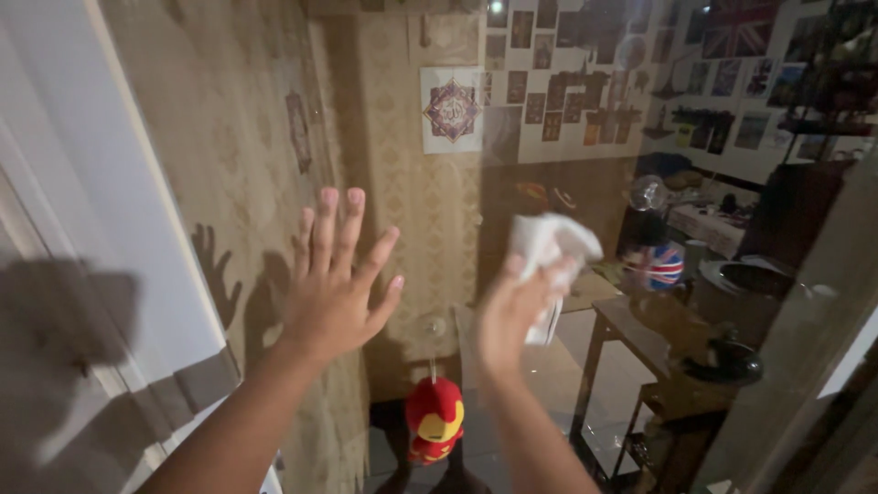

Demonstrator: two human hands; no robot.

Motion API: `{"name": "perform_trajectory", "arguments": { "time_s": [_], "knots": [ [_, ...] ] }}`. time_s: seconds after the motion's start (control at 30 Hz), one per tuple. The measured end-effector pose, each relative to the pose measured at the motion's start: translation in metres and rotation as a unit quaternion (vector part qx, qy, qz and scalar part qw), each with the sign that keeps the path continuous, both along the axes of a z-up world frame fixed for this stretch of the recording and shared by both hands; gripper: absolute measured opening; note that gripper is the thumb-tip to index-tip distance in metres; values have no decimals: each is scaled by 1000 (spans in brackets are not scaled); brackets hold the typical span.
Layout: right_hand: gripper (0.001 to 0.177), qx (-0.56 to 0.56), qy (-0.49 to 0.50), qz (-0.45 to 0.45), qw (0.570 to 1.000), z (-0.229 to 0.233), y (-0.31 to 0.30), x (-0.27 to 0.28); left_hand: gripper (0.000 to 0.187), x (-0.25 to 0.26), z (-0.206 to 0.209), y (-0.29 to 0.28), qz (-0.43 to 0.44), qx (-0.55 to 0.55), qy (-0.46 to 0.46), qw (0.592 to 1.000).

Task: Wipe down a glass door or partition panel with a cloth.

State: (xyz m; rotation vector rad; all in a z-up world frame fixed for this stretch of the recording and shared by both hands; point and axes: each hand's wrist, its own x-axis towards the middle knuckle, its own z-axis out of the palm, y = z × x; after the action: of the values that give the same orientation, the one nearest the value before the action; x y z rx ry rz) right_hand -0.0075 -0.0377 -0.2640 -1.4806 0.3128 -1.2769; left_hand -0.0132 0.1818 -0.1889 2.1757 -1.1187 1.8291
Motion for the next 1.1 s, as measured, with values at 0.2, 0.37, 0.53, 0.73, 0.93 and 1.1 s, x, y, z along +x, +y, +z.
{"name": "perform_trajectory", "arguments": {
  "time_s": [0.2, 0.37, 0.53, 0.73, 0.93, 1.1],
  "knots": [
    [60, -439, 71, -67, 893, 19, 0, -57, 64, 0, -1, 2, 4, 8, 20, 1000],
    [63, -586, 104, -75, 800, -49, -48, -68, 64, 0, -3, 1, 7, 6, 22, 1000],
    [65, -585, 166, -58, 792, -147, -65, -86, 63, -1, -3, 2, 2, 6, 18, 1000],
    [60, -465, 238, -74, 850, -240, -78, -83, 63, -6, -1, 0, 9, 7, 24, 1000],
    [66, 277, 84, 173, 941, -151, -62, -57, 56, -27, 13, 4, 24, 7, 24, 999],
    [77, 152, -118, 52, 980, -60, -47, 16, 50, -54, 29, 18, -25, -9, 76, 997]
  ]
}}
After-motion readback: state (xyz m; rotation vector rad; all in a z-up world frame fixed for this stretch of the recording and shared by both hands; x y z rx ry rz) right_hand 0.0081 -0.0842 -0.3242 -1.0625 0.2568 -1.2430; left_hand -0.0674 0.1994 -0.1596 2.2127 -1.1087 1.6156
